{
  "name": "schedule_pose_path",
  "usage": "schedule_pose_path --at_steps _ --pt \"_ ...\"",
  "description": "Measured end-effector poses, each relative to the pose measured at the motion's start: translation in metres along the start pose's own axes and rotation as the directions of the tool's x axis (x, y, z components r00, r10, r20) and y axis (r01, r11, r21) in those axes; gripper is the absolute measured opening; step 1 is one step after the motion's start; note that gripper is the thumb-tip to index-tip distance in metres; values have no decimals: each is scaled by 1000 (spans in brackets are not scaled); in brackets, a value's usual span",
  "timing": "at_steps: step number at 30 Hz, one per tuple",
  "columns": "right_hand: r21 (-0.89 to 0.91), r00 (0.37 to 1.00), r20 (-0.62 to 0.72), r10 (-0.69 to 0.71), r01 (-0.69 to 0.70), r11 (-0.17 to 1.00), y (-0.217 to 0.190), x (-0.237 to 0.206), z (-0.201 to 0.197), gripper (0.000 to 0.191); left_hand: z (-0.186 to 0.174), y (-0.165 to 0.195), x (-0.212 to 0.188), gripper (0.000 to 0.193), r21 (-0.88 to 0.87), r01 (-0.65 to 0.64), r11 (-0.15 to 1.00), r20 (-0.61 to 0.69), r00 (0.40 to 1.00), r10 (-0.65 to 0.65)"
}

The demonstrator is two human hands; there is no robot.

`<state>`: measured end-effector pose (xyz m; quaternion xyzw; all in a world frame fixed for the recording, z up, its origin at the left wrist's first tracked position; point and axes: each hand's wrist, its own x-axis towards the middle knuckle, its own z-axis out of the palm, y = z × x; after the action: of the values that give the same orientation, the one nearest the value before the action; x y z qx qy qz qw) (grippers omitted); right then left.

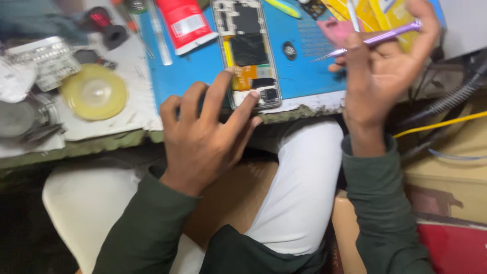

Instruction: The person repairs a disassembled smartphone on a cluttered workbench, using a small screwdriver to work on the phone's internal components while holding the phone steady with the other hand. They pick up and set down small screws and parts, then lift the phone and handle its detached back cover at the end.

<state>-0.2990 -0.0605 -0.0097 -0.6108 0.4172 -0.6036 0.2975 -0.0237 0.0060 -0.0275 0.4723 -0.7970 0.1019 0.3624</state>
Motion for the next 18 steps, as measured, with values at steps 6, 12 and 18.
schedule_pose_path --at_steps 6,12,18 --pt "73 999 -36 8 -5 997 32 9 -16 57 20 21 12 37 99 -7 995 63 998 1" --pt "28 999 3 48 -48 998 29 12 -19 61 26 25 13 43 92 20 996 89 996 -28" --pt "-25 995 92 26 -24 999 28 15 -23 63 30 32 17 45 95 6 995 65 998 -12"
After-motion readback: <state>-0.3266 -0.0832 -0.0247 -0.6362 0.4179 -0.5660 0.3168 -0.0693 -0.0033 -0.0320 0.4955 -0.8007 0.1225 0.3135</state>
